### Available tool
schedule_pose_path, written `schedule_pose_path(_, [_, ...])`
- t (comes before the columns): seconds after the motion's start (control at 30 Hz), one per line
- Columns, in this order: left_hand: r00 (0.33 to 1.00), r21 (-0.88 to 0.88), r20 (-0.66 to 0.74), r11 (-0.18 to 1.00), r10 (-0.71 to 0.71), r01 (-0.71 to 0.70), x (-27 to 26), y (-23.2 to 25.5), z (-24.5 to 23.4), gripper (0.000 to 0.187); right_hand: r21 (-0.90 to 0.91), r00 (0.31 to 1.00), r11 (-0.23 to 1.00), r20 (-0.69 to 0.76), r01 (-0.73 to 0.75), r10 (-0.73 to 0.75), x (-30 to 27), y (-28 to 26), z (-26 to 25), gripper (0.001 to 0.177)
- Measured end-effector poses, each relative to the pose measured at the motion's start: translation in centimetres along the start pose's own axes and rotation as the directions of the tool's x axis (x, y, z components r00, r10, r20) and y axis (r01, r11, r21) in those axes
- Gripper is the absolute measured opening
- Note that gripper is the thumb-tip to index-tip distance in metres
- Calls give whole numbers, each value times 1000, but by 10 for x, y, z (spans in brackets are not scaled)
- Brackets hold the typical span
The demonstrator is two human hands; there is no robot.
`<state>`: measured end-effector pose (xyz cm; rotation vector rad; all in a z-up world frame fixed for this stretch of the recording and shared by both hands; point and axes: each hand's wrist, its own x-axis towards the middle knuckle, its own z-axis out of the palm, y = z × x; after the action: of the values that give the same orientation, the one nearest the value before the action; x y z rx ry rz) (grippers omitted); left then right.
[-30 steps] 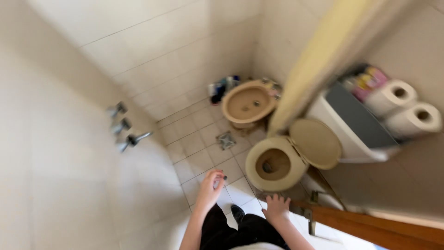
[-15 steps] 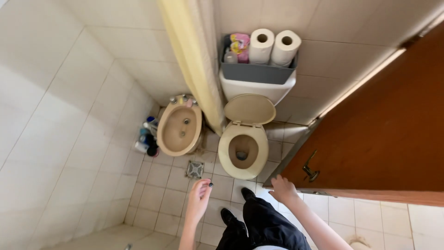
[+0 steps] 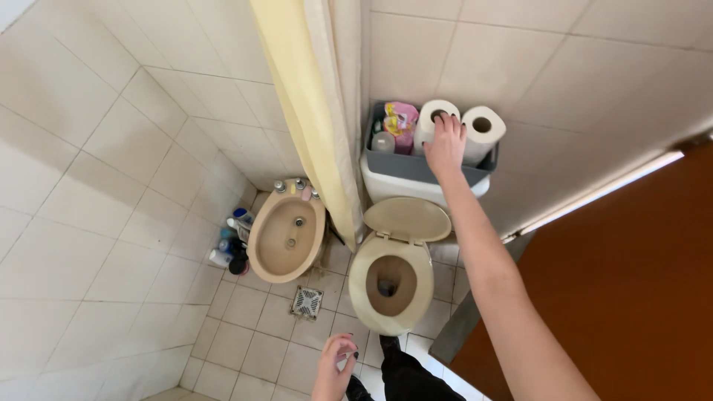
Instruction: Cleaning a toilet, bidet, and mopping the bathroom floor.
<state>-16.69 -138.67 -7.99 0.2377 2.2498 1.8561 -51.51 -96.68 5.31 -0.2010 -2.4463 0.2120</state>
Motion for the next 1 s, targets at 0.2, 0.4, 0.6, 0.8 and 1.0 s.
schedule_pose_path(0.2, [993,54,-11,992,-117,117,39,72,8,25,-69,972,997,235,24,-7,15,38,44,50])
schedule_pose_path(0.4, [966,294,-80,932,247,-213,146,206,6,53,368,995,930,-89,0,35,-25,-36,-106,50])
schedule_pose_path(0.6, [946,-47,-187,959,265,-278,218,281,-7,58,867,947,419,317,-269,-47,-97,-87,-155,54])
schedule_pose_path(0.8, [988,-340,-152,940,-43,-11,192,269,-27,68,942,939,224,293,-251,-179,-126,-114,-147,57])
schedule_pose_path(1.0, [986,-281,-112,947,127,-154,163,292,-42,103,930,911,157,359,-331,-202,-104,-156,-179,85])
